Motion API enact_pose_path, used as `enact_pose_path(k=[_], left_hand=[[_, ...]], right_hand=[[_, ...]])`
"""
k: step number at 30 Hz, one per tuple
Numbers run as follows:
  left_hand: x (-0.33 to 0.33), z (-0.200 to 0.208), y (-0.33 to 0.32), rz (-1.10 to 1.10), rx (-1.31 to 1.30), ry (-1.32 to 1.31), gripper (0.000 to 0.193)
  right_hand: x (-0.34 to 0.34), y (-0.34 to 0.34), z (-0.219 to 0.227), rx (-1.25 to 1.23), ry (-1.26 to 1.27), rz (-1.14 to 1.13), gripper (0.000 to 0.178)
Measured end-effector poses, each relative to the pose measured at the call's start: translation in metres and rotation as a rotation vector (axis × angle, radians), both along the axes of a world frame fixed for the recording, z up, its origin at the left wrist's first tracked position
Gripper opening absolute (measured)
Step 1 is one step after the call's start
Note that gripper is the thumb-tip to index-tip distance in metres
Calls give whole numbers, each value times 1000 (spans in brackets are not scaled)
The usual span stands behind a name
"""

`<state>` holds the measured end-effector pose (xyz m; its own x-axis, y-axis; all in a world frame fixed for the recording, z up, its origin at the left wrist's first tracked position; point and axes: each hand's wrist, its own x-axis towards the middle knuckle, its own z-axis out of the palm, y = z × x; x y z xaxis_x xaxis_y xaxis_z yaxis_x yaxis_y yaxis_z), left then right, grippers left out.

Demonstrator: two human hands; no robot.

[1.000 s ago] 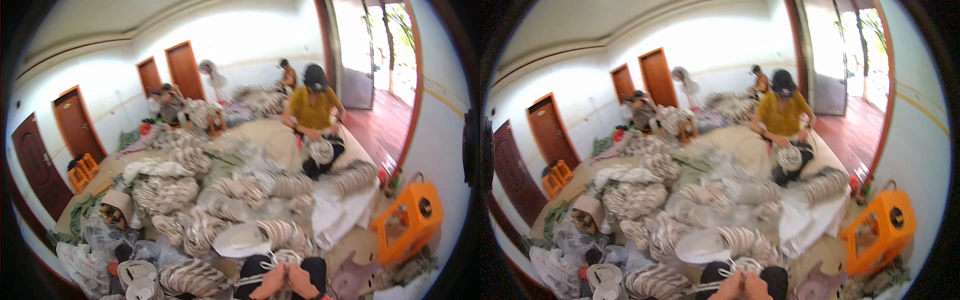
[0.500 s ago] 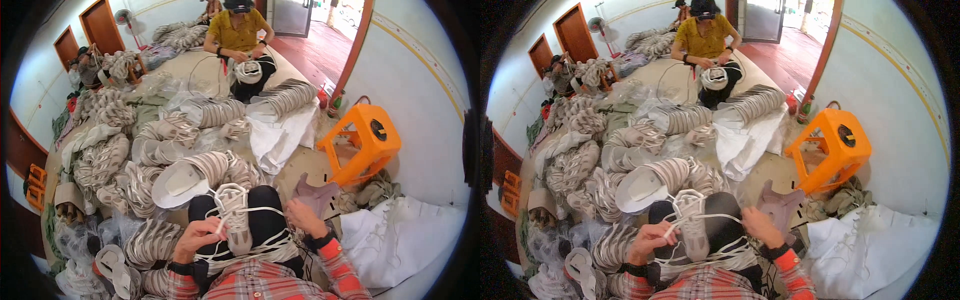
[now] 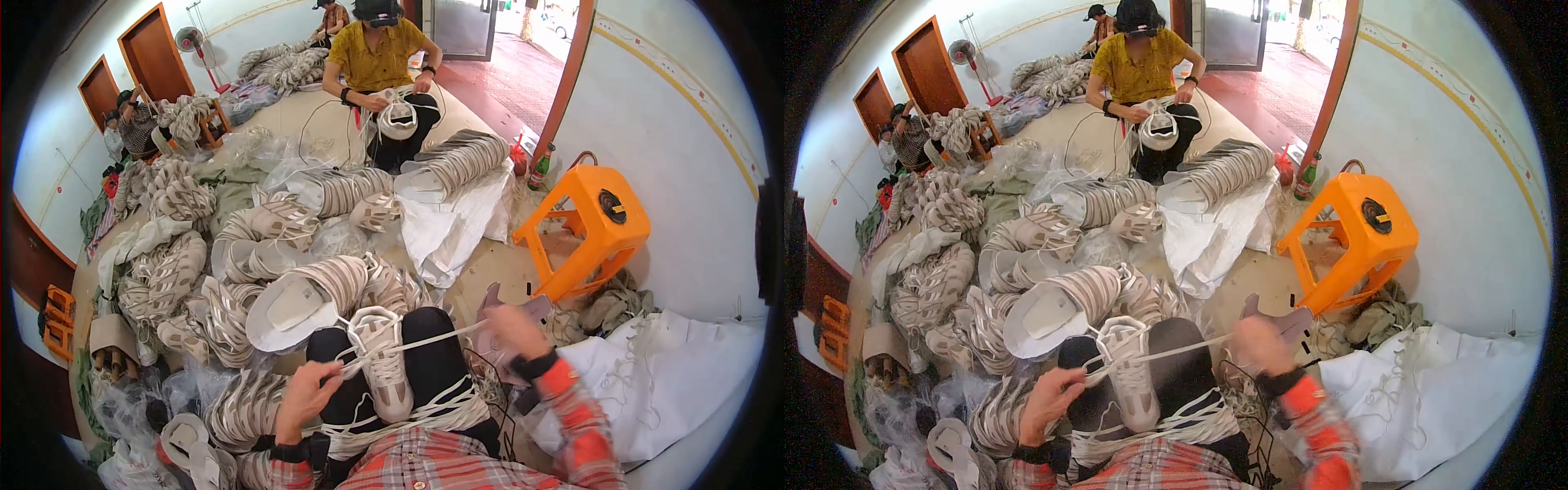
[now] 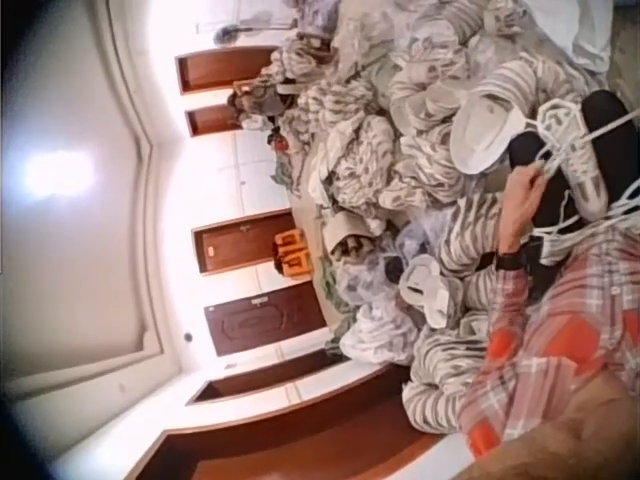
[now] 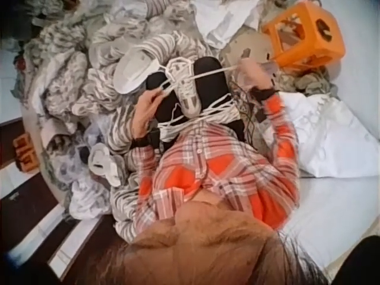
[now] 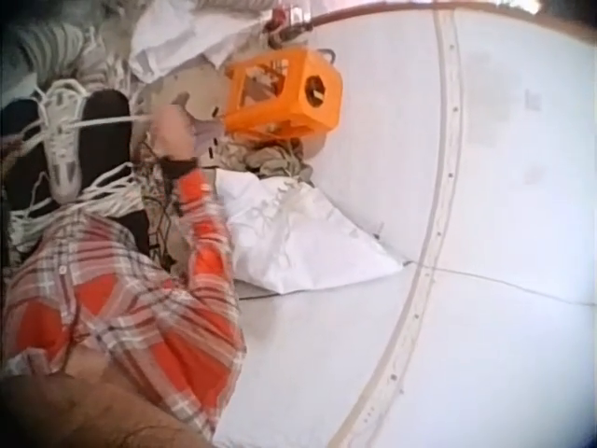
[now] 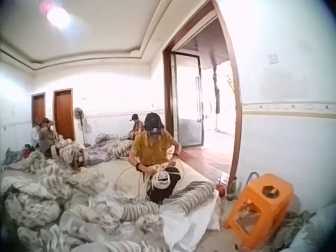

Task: Lacing a large number of white shoe uppers by hand while sitting on the floor.

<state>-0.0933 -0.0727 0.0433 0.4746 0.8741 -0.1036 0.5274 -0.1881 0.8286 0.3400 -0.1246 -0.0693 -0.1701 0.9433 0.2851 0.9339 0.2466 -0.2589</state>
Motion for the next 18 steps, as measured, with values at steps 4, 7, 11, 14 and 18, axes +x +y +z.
enact_pose_path(k=[4,7,11,14,18], left_hand=[[26,-23,23,139,80,-134,23],[74,-46,31,-125,137,-166,25],[138,-71,-1,-280,377,126,23],[152,-54,-27,-376,333,261,20],[128,-70,-51,-333,346,-11,20]], right_hand=[[132,-66,78,-244,-161,-605,17],[165,-107,77,-199,-367,-570,17],[163,-116,73,-4,613,-862,17],[175,-120,50,593,1708,-935,21],[48,-26,56,328,1281,-859,27]])
